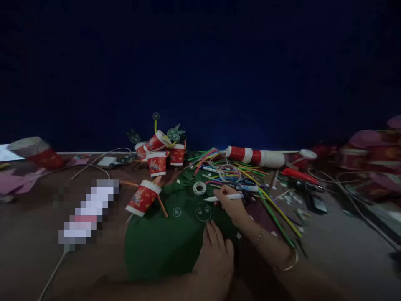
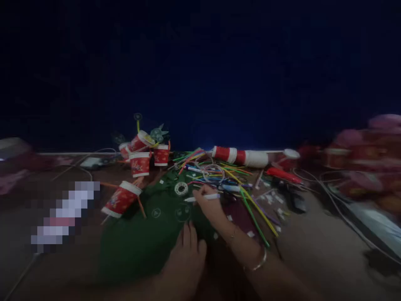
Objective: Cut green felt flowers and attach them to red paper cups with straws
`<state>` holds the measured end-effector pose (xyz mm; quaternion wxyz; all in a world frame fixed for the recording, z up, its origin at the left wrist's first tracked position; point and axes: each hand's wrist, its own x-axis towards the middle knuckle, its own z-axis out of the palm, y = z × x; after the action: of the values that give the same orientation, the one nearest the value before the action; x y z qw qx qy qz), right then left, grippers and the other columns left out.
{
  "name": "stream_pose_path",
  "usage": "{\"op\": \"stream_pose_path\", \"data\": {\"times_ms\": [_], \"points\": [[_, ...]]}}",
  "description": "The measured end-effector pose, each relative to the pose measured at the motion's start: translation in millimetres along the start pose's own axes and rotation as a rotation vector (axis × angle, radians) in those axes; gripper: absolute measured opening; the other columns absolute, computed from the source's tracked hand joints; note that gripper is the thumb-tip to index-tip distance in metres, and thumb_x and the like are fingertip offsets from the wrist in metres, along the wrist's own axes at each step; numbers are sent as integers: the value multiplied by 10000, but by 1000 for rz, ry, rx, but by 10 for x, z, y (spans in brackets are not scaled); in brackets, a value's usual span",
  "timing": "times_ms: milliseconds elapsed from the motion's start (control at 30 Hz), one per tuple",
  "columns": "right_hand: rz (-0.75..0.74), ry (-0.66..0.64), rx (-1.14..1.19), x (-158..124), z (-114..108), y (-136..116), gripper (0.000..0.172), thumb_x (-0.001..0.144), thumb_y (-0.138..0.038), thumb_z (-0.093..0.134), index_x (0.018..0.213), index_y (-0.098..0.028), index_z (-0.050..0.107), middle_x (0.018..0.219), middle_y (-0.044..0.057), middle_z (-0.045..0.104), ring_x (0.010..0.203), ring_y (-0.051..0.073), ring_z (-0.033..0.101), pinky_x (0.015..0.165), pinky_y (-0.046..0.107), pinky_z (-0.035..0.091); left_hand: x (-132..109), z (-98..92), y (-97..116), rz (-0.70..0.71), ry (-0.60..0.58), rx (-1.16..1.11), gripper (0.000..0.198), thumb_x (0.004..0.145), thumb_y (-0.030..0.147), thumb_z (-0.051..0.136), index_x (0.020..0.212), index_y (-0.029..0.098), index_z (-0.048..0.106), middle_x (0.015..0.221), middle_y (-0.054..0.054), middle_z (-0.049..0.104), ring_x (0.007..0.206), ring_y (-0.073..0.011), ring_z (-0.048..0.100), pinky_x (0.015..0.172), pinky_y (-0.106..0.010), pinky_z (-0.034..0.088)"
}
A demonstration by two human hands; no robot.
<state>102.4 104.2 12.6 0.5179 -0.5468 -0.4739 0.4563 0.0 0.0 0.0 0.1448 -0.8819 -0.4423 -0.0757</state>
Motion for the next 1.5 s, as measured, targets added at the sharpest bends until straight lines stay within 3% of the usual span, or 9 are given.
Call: {"op": "stream_pose_path", "data": {"times_ms": [133, 300, 500, 800, 1033, 1267, 1500], "points": [[-12, -8, 13, 13, 2, 3, 295, 728, -426, 561, 577, -203, 440, 422, -31, 529, 357, 78, 358, 366, 206, 239, -4, -45, -35, -17, -37, -4, 205, 753, 263, 547, 796, 82, 632, 1105, -267, 604, 1044, -353, 570, 812, -475, 461], [-45, -111, -23, -15, 3, -11, 223, 624, -307, 615, 555, -204, 430, 414, -73, 448, 390, 73, 349, 402, 199, 256, -13, -25, -30, -26, -26, -7, 207, 758, 242, 530, 829, 75, 629, 1127, -262, 592, 1076, -352, 546, 836, -490, 444], [-5, -139, -122, -85, 17, -57, 246, 661, -326, 579, 534, -208, 406, 395, -71, 426, 391, 80, 355, 409, 205, 272, -16, -26, -29, -41, 12, -5, 249, 752, 214, 525, 929, 72, 628, 1144, -244, 581, 1066, -354, 549, 799, -455, 470], [-53, -113, -201, -91, 7, -11, 224, 663, -299, 556, 530, -210, 400, 409, -63, 442, 412, 88, 373, 419, 205, 293, -7, -40, -32, -23, -30, -1, 229, 762, 256, 523, 856, 79, 633, 1109, -247, 599, 1077, -354, 537, 836, -479, 441], [-18, -90, -114, -85, 15, -45, 281, 684, -377, 562, 530, -213, 394, 366, -72, 419, 369, 83, 366, 408, 208, 296, 0, -2, -35, -25, -33, -8, 277, 761, 264, 522, 902, 56, 638, 1117, -275, 582, 1079, -362, 529, 828, -479, 442], [-54, -100, -118, -74, 13, -65, 211, 612, -298, 604, 547, -200, 430, 494, -61, 449, 457, 86, 380, 438, 204, 299, -6, -17, -56, 13, -44, -22, 354, 739, 305, 537, 971, 56, 633, 1135, -263, 574, 1098, -370, 509, 853, -503, 421], [-51, -79, -163, -54, 18, -48, 208, 646, -313, 565, 544, -204, 420, 462, -62, 416, 457, 94, 357, 437, 214, 283, 34, 32, -73, -10, -25, -24, 299, 757, 255, 509, 950, 61, 630, 1141, -254, 571, 1118, -356, 499, 869, -494, 416]]}}
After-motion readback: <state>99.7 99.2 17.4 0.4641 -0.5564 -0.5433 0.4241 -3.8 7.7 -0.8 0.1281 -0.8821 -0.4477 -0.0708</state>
